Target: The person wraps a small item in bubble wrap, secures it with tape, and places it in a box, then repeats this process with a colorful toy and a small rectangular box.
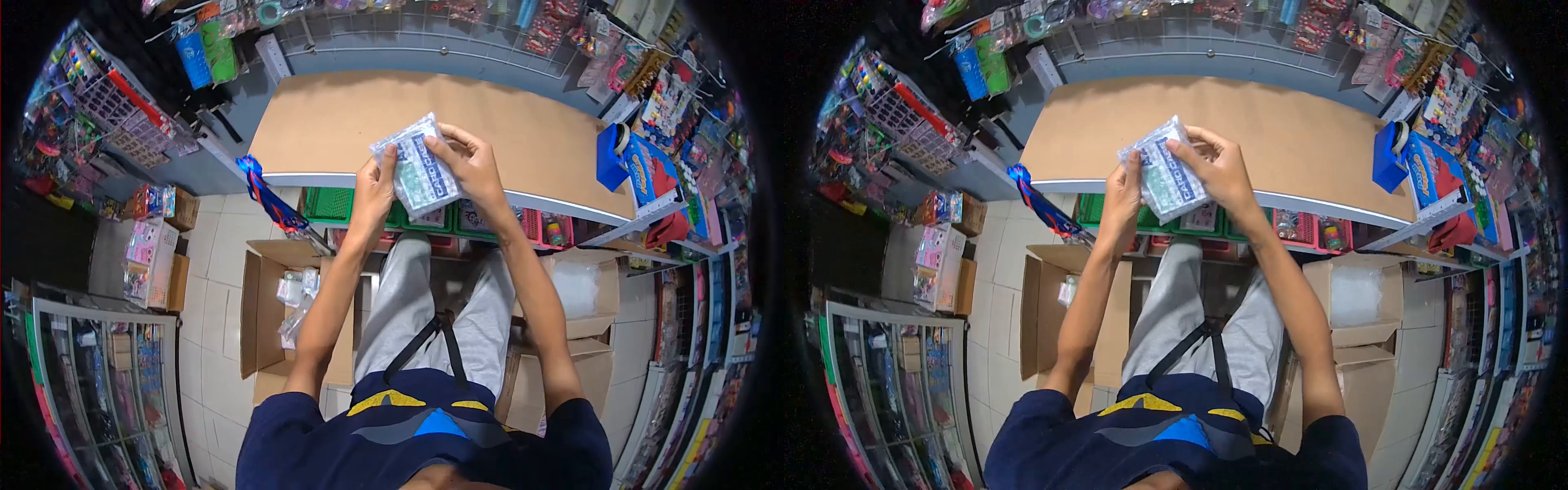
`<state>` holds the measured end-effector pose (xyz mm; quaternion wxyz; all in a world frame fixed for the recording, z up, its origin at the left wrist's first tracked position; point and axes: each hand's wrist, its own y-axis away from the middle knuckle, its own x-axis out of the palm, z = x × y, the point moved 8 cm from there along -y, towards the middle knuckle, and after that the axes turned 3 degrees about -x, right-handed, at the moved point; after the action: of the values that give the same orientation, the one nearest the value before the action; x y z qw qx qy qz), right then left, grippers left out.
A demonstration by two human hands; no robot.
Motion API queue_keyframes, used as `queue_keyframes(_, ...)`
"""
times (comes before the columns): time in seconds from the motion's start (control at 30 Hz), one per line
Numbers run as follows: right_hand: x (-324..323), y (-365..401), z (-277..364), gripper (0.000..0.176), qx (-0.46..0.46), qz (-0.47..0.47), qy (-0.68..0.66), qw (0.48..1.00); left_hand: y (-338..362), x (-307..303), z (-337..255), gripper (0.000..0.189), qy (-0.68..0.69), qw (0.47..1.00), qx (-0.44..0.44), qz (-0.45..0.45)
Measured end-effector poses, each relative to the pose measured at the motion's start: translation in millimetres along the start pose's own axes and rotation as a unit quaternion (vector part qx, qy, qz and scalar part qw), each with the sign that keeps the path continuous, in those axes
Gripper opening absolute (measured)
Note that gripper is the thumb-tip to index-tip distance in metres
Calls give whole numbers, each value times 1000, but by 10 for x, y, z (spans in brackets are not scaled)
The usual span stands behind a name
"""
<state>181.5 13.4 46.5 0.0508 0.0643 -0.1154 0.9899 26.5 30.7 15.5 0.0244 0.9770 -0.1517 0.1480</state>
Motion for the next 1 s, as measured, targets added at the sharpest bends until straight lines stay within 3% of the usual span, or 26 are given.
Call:
queue_keyframes(0.03, 80, 82, -36, 45, -28, -1, 43, 999, 45, -108, 91, 51, -19, 1000, 5, -11)
queue_keyframes(0.07, 125, 196, -16, 45, -62, -11, 173, 983, 127, -202, 229, 50, -10, 1000, -1, -13)
queue_keyframes(0.13, 351, 475, 59, 45, -135, -6, 414, 900, 393, -424, 510, 50, 11, 999, -13, -35)
queue_keyframes(0.17, 480, 642, 47, 46, -48, 14, 444, 894, 571, -528, 593, 49, -18, 997, 4, -74)
queue_keyframes(0.2, 559, 743, -137, 44, -31, 30, 447, 894, 711, -697, 947, 48, 5, 995, -40, -95)
queue_keyframes(0.27, 810, 969, -475, 42, 6, 82, 424, 902, 1199, -814, 991, 45, 25, 980, -37, -193)
queue_keyframes(0.37, 1154, 1348, -1150, 41, 67, 164, 343, 923, 1802, -1188, 1475, 43, 90, 970, -128, -183)
queue_keyframes(0.5, 1459, 1947, -2013, 45, 164, 239, 283, 914, 2479, -1781, 2100, 45, 28, 955, -153, -251)
queue_keyframes(0.6, 1621, 2053, -2029, 45, 185, 252, 281, 907, 2921, -2349, 2415, 49, 69, 905, -205, -365)
queue_keyframes(0.67, 1459, 2018, -2190, 43, 186, 236, 244, 922, 3194, -2894, 2907, 50, 235, 851, -113, -456)
queue_keyframes(0.7, 1310, 2036, -2267, 40, 263, 196, 208, 922, 3330, -3146, 3164, 52, 314, 808, -65, -494)
queue_keyframes(0.87, 365, 2069, -2630, 31, 321, 174, 162, 917, 3812, -4050, 4073, 54, 375, 716, -63, -586)
queue_keyframes(0.93, 60, 2091, -2581, 27, 303, 171, 161, 923, 3976, -4285, 4490, 55, 403, 677, -69, -612)
queue_keyframes(1.0, -299, 2132, -2528, 32, 288, 174, 258, 906, 4075, -4456, 4813, 55, 433, 628, -87, -640)
